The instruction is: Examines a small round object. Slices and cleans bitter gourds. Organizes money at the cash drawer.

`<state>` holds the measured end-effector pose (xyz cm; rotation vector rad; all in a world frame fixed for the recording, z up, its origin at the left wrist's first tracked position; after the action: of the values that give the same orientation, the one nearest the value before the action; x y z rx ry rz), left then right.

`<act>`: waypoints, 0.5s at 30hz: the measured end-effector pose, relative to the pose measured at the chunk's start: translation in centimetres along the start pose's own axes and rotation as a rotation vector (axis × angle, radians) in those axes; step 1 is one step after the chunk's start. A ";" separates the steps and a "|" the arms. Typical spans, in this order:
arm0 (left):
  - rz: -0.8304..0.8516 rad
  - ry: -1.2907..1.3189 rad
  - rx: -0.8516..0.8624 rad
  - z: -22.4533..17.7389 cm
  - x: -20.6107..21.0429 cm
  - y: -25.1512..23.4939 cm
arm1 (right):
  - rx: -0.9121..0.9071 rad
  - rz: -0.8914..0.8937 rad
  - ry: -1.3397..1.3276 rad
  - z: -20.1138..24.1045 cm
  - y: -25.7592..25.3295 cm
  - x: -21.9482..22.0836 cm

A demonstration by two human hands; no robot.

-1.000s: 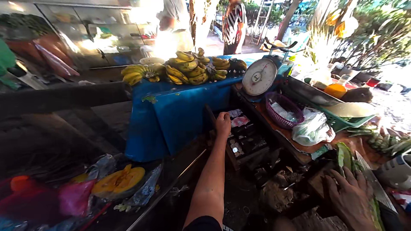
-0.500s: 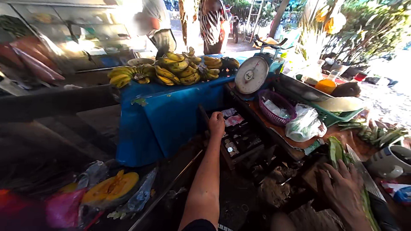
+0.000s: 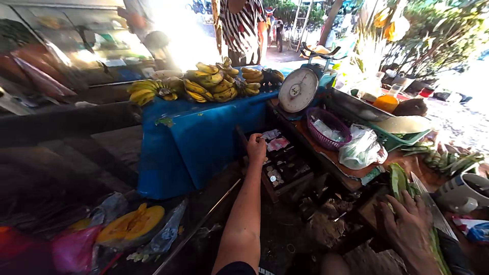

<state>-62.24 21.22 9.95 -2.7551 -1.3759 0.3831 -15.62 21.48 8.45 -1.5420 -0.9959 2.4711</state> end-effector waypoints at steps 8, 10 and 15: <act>0.009 0.004 -0.003 0.0 0.0 0.0 | -0.014 -0.003 0.004 -0.3 0.1 0.2; 0.010 -0.007 -0.013 0.0 0.0 0.0 | -0.007 -0.006 0.008 -0.5 0.2 0.3; 0.033 -0.070 0.000 -0.1 -0.1 0.2 | 0.001 0.012 -0.003 -0.4 0.2 0.1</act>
<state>-62.07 21.03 10.04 -2.7936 -1.3458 0.4860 -15.30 21.56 8.19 -1.5483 -0.9884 2.4821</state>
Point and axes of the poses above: each hand's wrist, its own y-axis away from the middle knuckle, its own x-axis out of the palm, z = x × y, the point moved 2 cm from there along -y, towards the middle knuckle, and after that the axes turned 2 degrees about z, right-handed, at the moved point
